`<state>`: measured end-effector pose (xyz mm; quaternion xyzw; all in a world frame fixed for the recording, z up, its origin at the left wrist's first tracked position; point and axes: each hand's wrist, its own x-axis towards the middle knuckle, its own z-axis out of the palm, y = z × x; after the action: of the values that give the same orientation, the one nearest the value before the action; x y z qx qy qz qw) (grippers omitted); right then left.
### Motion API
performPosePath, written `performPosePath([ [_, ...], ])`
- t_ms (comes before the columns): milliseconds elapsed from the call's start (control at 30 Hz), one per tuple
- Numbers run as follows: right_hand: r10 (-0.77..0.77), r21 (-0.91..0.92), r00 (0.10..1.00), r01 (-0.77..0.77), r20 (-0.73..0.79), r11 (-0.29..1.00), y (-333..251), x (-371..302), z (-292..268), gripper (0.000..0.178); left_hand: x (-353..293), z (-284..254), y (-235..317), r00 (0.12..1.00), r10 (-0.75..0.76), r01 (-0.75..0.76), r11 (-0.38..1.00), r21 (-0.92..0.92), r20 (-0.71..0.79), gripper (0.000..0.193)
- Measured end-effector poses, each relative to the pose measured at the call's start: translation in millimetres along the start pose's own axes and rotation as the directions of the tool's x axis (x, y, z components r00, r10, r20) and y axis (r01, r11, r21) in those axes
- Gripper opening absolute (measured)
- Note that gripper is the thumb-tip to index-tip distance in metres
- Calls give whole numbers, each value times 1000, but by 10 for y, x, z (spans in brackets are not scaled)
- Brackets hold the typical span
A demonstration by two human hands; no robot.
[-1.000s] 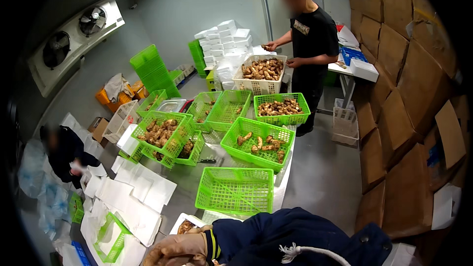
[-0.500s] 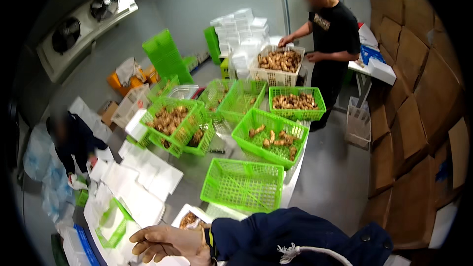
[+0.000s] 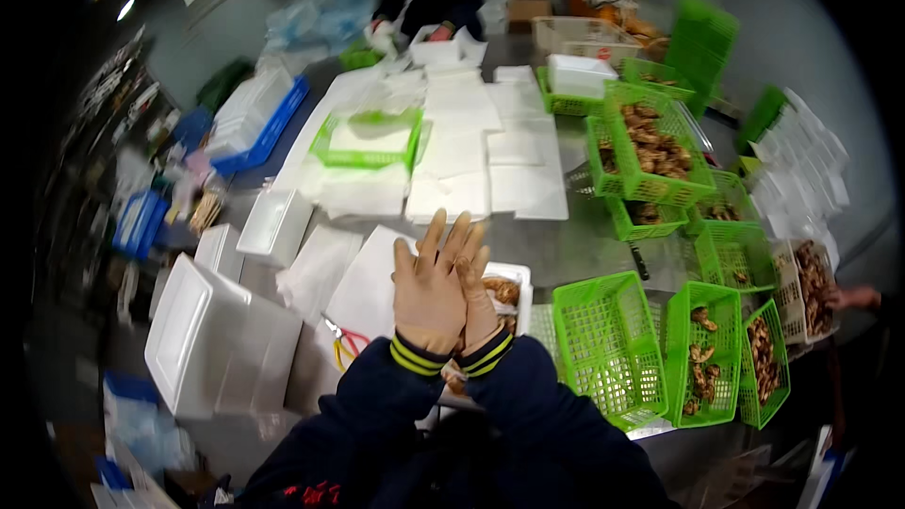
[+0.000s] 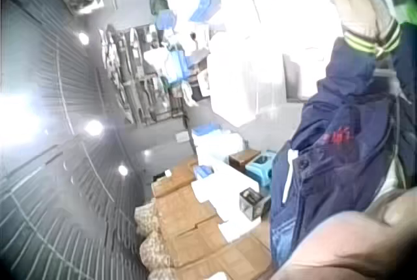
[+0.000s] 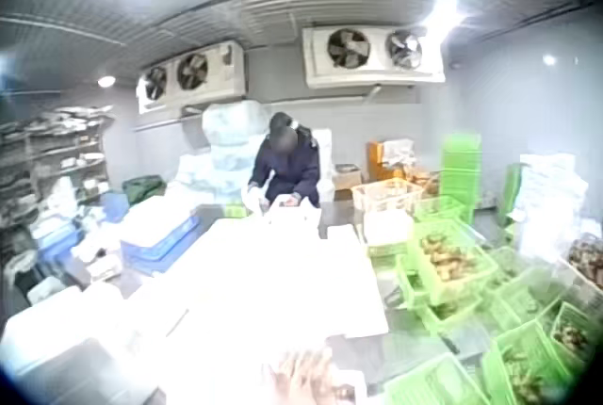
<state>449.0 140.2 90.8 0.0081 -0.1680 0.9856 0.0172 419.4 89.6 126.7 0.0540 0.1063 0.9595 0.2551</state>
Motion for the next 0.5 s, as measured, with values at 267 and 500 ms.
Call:
performPosePath([
  [267, 242, -110, 952, -265, -188, 958, 194, -332, -833, 70, -40, -514, -168, 977, -115, 185, 881, 435, -182, 41],
  [500, 114, -682, 929, -338, -352, 648, 194, -302, -726, 30, -123, -1373, 476, 905, 74, -415, -68, 908, 419, 34],
])
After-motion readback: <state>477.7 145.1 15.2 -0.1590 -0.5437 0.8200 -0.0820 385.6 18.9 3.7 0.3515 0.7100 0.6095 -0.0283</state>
